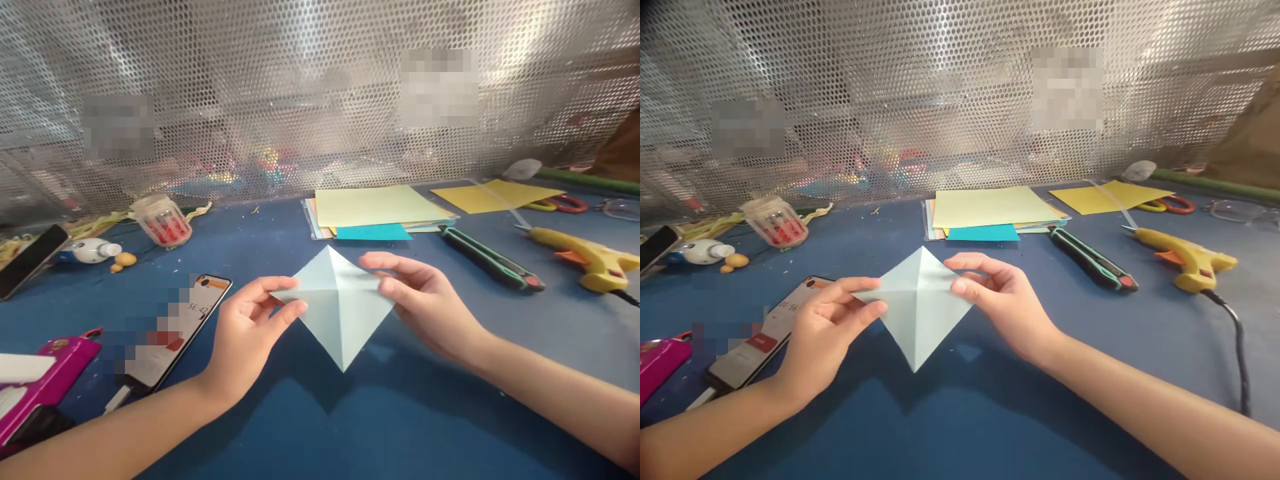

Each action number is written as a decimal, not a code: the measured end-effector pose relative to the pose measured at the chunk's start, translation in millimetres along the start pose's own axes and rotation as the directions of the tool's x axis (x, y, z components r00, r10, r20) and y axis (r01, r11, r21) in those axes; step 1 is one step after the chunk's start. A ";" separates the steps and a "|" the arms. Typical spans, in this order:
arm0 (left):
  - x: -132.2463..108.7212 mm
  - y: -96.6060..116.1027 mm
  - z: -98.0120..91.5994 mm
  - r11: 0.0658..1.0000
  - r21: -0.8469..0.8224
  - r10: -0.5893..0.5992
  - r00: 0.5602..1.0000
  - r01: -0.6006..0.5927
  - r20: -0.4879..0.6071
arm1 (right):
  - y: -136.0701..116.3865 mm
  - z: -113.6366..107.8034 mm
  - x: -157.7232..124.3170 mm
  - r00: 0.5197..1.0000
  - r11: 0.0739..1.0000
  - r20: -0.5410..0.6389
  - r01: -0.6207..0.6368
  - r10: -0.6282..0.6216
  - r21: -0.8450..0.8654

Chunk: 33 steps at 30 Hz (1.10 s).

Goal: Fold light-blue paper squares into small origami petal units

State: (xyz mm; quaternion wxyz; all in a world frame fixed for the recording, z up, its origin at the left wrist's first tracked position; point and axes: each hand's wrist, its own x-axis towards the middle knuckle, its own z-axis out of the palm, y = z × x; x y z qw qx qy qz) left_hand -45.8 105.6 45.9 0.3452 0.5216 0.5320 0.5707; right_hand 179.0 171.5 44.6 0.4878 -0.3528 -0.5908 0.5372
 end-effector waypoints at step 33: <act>-9.4 -15.3 8.0 0.955 0.173 0.189 0.942 -0.242 0.277 | 4.8 14.0 -21.6 0.934 0.863 0.351 0.225 -0.060 -0.452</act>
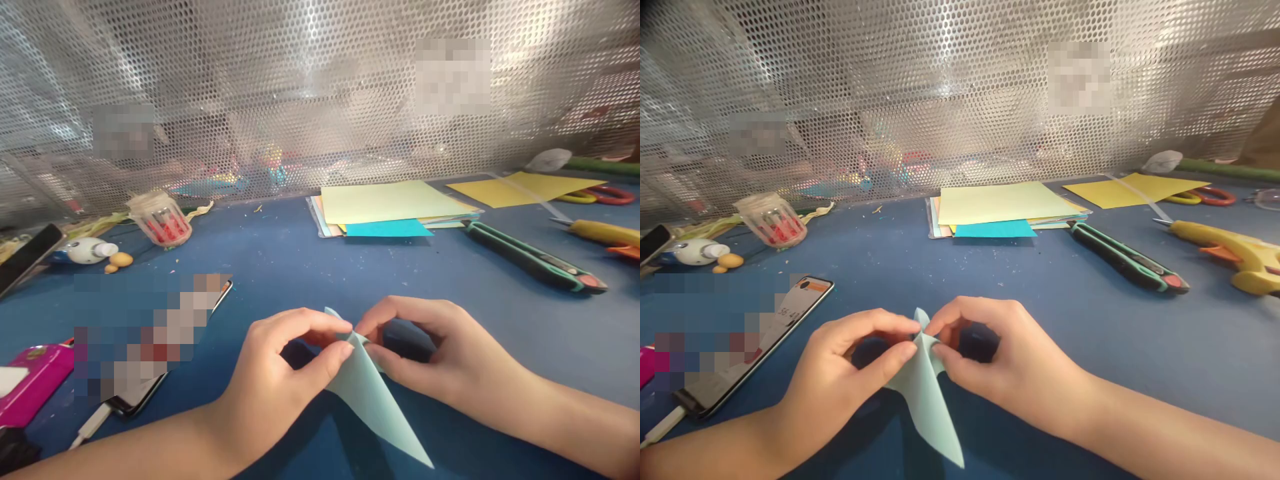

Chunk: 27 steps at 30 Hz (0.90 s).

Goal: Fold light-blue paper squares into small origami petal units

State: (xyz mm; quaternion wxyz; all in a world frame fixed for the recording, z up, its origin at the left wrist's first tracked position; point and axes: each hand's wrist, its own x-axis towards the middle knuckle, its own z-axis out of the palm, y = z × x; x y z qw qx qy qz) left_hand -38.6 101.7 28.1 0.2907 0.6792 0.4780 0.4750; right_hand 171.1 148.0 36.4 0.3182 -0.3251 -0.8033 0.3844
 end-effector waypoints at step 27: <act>4.0 4.6 -0.7 1.000 0.021 -0.004 0.992 0.002 0.125 | -4.3 7.9 -2.3 0.991 0.984 0.045 -0.132 0.128 0.117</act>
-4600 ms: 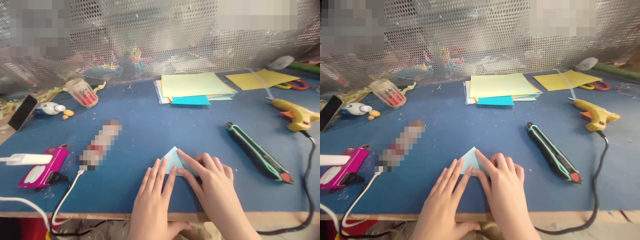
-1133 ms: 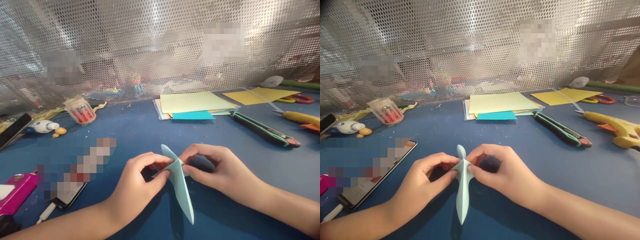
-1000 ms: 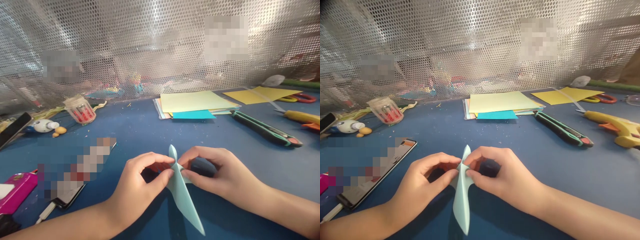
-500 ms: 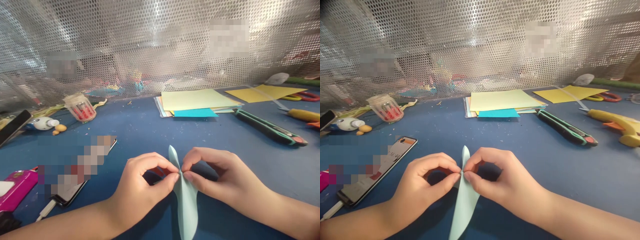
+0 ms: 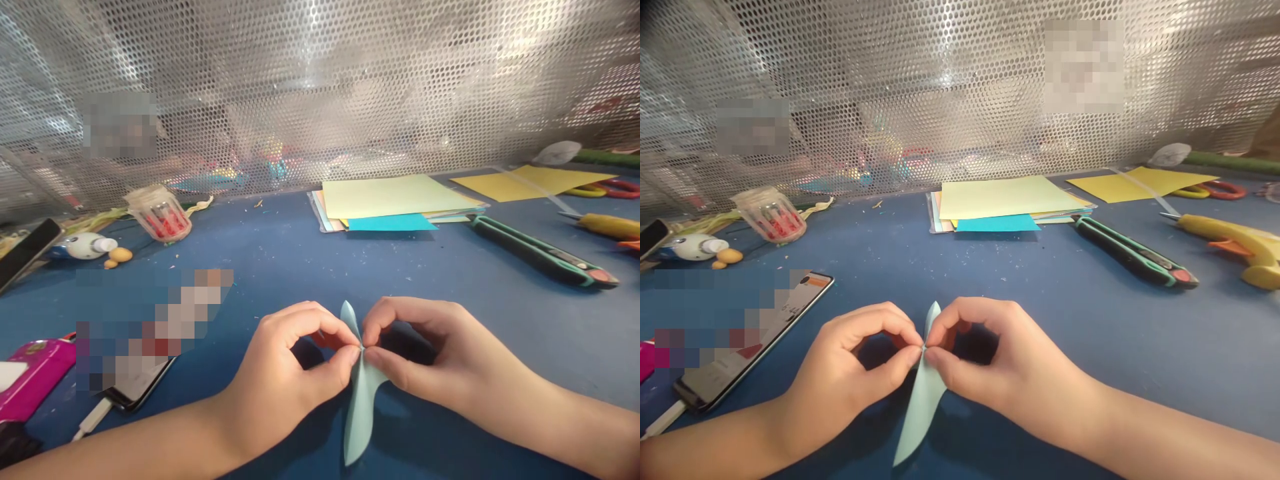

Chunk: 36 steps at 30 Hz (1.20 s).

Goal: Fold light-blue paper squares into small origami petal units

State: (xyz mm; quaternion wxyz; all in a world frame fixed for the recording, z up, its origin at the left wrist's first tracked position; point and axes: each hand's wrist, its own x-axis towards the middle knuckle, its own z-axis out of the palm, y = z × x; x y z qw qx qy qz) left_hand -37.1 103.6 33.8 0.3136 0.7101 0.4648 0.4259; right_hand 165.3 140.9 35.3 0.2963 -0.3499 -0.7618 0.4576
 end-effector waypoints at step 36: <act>-1.9 -2.5 4.3 0.995 -0.023 -0.100 0.993 0.101 0.067 | 1.0 0.0 -1.6 0.971 0.953 -0.111 0.178 -0.210 -0.247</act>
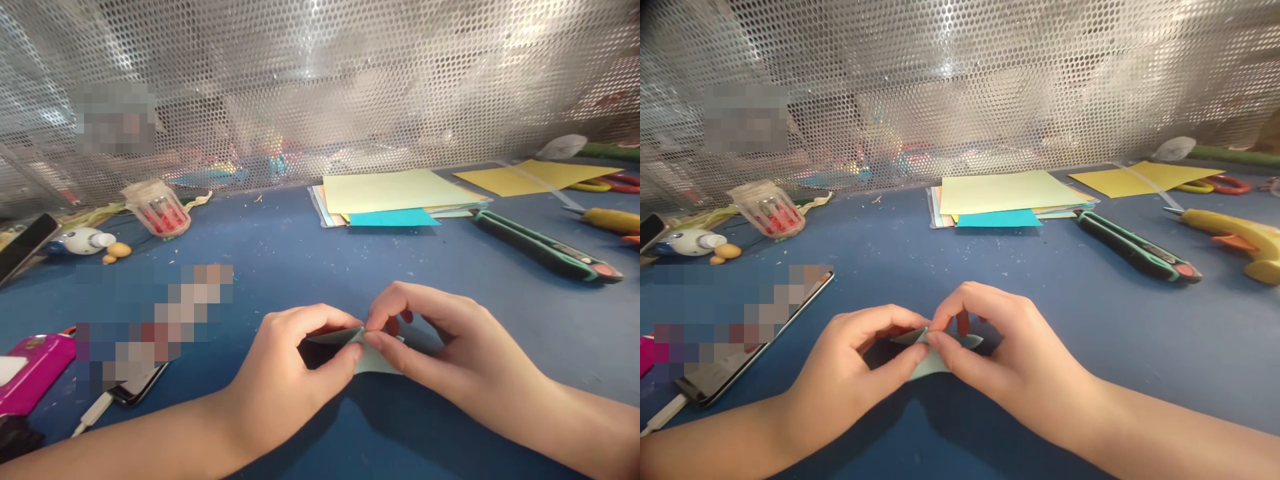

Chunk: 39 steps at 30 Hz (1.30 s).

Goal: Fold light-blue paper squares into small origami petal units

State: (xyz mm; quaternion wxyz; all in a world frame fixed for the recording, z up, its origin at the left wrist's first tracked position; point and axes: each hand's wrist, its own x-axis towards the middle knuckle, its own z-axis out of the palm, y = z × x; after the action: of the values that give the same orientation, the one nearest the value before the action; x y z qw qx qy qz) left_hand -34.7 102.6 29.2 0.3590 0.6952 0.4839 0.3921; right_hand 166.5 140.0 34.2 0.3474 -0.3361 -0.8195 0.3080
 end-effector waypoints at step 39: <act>8.1 0.7 -6.9 0.938 -0.206 -0.253 0.957 0.279 0.142 | 3.3 3.9 -5.4 0.986 0.991 0.099 -0.137 0.136 0.007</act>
State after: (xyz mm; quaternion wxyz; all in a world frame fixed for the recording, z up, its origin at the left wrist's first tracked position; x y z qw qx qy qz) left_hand -38.8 110.9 34.4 0.5118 0.5995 0.5049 0.3517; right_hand 167.4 136.7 27.6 0.2872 -0.3733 -0.8085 0.3529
